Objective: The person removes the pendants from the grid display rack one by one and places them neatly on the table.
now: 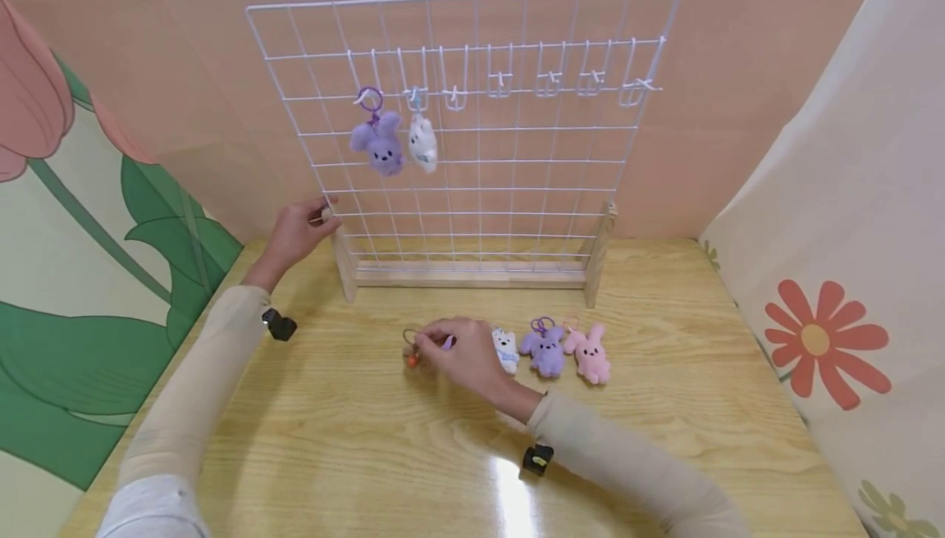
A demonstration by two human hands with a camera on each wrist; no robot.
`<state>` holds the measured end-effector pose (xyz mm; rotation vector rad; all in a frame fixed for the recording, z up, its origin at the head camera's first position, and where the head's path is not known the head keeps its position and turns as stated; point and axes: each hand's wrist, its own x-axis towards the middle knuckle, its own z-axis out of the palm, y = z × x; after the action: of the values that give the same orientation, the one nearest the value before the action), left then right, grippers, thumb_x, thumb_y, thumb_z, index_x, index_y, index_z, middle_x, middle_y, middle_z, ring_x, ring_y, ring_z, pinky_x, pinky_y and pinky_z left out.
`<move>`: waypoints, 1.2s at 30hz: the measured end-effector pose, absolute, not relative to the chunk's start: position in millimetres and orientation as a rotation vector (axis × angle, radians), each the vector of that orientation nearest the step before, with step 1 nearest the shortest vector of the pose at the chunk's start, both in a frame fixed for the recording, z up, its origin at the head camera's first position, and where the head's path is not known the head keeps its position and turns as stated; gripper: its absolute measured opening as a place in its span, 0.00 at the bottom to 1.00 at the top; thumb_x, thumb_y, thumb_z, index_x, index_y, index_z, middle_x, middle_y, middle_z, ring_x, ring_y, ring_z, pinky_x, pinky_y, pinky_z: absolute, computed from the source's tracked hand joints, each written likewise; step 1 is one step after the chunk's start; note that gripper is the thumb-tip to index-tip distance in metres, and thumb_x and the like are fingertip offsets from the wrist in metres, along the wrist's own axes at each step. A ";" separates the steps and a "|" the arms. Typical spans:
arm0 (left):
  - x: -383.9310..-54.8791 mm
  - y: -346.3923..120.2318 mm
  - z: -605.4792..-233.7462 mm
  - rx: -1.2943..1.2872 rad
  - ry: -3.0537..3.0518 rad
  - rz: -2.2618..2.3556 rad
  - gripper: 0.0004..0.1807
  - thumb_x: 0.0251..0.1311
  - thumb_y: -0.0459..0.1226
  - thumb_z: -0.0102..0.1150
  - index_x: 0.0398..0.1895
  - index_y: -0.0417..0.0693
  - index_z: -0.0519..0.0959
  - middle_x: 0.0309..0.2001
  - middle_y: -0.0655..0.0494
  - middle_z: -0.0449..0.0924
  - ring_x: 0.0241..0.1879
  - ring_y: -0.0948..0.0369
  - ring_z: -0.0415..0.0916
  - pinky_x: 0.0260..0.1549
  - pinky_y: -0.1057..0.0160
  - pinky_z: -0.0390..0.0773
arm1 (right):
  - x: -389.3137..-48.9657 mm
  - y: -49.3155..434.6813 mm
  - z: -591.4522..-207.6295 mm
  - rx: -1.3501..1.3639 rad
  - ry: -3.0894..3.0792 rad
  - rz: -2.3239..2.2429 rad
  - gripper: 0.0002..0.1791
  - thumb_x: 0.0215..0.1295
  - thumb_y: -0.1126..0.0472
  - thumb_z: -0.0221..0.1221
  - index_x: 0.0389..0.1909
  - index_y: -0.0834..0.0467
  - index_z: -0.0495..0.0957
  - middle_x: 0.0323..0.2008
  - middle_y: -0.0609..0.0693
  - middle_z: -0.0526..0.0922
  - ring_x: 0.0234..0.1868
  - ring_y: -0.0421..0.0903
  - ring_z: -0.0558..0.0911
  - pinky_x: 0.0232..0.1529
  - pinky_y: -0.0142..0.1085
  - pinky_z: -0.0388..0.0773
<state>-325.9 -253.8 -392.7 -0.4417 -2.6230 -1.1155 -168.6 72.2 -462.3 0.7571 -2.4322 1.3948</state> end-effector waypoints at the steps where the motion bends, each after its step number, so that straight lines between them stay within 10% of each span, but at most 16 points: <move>1: -325.9 -253.9 -392.6 -0.441 -2.624 -1.113 0.23 0.69 0.33 0.64 0.65 0.34 0.76 0.41 0.39 0.83 0.53 0.44 0.84 0.52 0.50 0.86 | -168.3 71.7 -463.7 0.764 -2.437 1.398 0.03 0.65 0.60 0.69 0.33 0.52 0.91 0.29 0.42 0.89 0.22 0.35 0.79 0.22 0.29 0.81; 25: -325.6 -254.5 -393.0 -0.443 -2.617 -1.129 0.24 0.69 0.34 0.64 0.65 0.34 0.76 0.37 0.42 0.81 0.50 0.46 0.84 0.49 0.51 0.87 | -184.5 71.5 -480.1 0.861 -2.570 1.406 0.04 0.68 0.60 0.68 0.37 0.56 0.89 0.31 0.47 0.89 0.27 0.39 0.85 0.28 0.27 0.84; 36: -326.6 -254.7 -393.2 -0.440 -2.621 -1.135 0.24 0.69 0.33 0.64 0.66 0.34 0.75 0.40 0.41 0.82 0.50 0.46 0.84 0.47 0.53 0.87 | -200.4 70.1 -484.5 0.815 -2.632 1.366 0.07 0.71 0.56 0.65 0.37 0.53 0.90 0.30 0.44 0.89 0.23 0.35 0.82 0.15 0.29 0.79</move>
<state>-326.6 -254.7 -393.2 -0.4398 -2.6210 -1.1354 -200.4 70.1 -484.5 0.8146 -2.6324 1.3663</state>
